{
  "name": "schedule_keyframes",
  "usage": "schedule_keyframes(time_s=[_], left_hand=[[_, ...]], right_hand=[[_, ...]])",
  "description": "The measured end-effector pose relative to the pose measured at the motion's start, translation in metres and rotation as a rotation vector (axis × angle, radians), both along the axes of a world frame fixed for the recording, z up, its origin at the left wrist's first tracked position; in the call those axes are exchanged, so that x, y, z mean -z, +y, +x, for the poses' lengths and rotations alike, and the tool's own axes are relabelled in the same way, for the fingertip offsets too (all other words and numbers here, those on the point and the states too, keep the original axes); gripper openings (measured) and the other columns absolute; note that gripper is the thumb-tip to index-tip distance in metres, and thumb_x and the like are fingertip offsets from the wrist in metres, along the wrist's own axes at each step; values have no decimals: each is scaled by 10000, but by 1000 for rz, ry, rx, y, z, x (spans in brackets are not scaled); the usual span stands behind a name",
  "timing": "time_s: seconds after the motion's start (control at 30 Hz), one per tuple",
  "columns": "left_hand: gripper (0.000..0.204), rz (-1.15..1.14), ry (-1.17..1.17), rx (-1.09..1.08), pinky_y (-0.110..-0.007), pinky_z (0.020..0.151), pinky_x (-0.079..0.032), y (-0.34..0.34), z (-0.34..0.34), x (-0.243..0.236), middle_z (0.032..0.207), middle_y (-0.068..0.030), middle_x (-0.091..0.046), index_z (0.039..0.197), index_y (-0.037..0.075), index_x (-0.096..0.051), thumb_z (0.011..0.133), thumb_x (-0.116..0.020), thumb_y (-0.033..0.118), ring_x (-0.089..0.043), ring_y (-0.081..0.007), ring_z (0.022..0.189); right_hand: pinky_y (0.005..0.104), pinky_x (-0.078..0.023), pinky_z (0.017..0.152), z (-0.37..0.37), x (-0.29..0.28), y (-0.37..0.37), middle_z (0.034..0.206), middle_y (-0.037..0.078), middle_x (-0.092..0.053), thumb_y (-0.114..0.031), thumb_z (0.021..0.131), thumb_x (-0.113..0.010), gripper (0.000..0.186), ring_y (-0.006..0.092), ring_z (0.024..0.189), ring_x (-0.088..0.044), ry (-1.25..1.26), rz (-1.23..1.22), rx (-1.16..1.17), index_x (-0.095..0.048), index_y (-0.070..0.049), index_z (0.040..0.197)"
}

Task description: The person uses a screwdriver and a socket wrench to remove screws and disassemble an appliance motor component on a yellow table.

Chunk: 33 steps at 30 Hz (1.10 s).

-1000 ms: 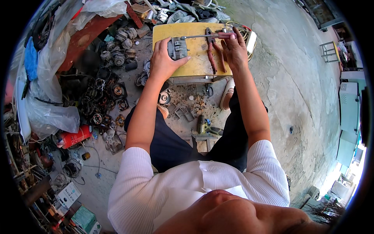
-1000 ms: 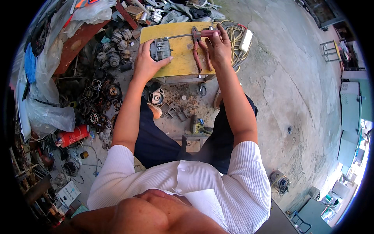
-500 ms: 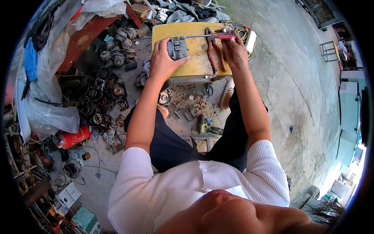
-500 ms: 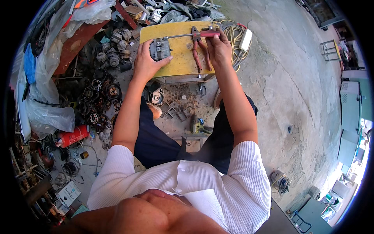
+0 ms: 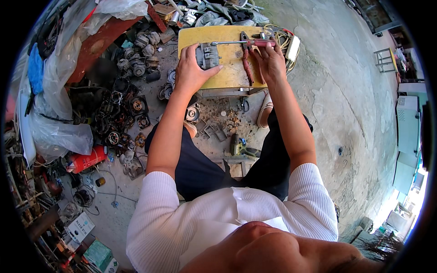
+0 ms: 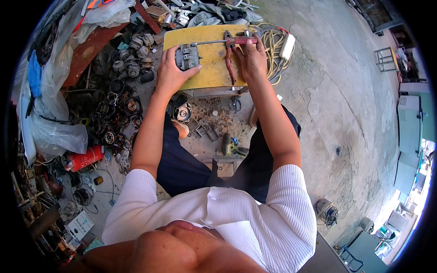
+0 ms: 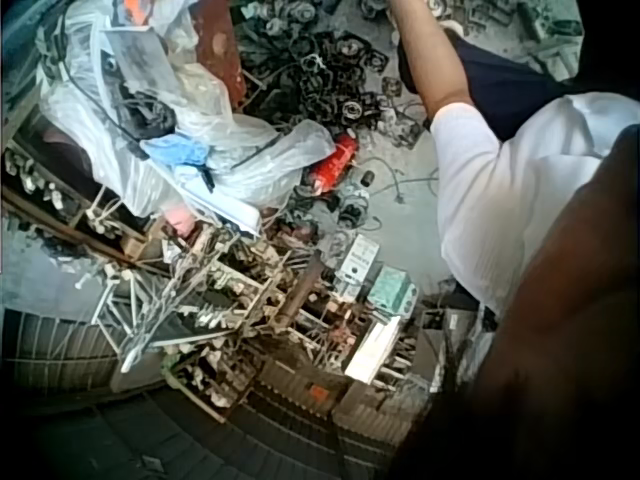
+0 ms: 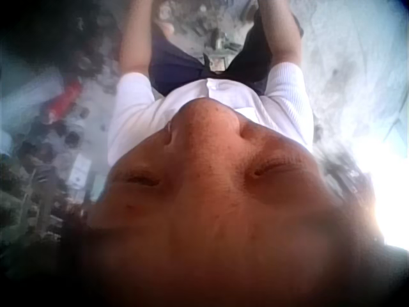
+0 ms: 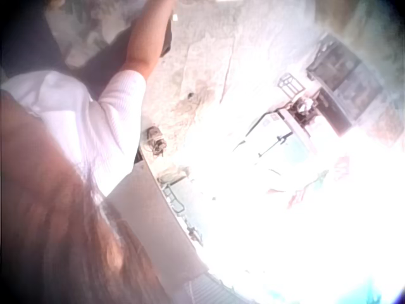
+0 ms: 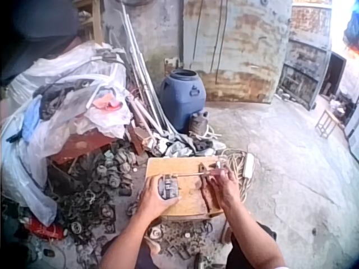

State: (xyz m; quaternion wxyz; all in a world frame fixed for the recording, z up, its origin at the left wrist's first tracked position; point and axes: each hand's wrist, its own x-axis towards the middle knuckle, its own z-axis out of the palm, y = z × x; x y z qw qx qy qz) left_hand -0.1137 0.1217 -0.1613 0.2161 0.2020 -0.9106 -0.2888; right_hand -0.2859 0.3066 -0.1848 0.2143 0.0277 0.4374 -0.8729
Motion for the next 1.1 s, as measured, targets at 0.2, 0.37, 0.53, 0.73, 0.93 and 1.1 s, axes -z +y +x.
schedule_keyframes(time_s=[0.2,0.37,0.53,0.73,0.93,1.1], left_hand=[[895,17,-24,-5,-447,989,-475,1,2,-4,1307,-169,-506,1362,68,-452,675,-865,466,-547,-355,1203],[898,19,-14,-2,-448,992,-473,2,0,-4,1312,-171,-502,1368,73,-446,676,-865,465,-546,-352,1207],[912,8,-16,2,-452,992,-475,-1,1,0,1321,-174,-492,1377,76,-431,680,-860,478,-542,-358,1209],[931,-5,-29,17,-459,995,-474,0,-1,-1,1328,-178,-479,1388,86,-407,681,-858,488,-535,-369,1210],[903,-8,-9,0,-447,983,-477,-1,2,-1,1307,-162,-502,1367,75,-446,679,-858,489,-548,-346,1203],[900,-7,-2,6,-447,980,-478,0,0,-1,1303,-163,-502,1365,74,-448,680,-858,490,-548,-346,1202]], right_hand=[[497,-522,983,11,-17,-1,1262,73,-590,-130,1025,-534,385,246,1183,-591,-14,86,52,-433,-143,1396],[474,-522,978,-2,2,3,1276,70,-576,-158,1023,-549,375,242,1182,-586,-5,21,9,-453,-173,1385],[480,-509,986,12,-22,-2,1298,83,-566,-157,1034,-523,435,247,1190,-583,20,34,22,-404,-146,1451],[449,-525,956,-3,-4,0,1237,77,-586,-220,1023,-564,443,210,1102,-600,106,-4,61,-415,-143,1433],[462,-464,1029,13,-28,-3,1290,71,-579,-195,1032,-540,414,247,1198,-583,20,60,21,-430,-151,1428],[440,-499,969,2,-13,2,1266,69,-580,-251,1021,-572,481,237,1144,-598,68,41,-8,-397,-157,1459]])
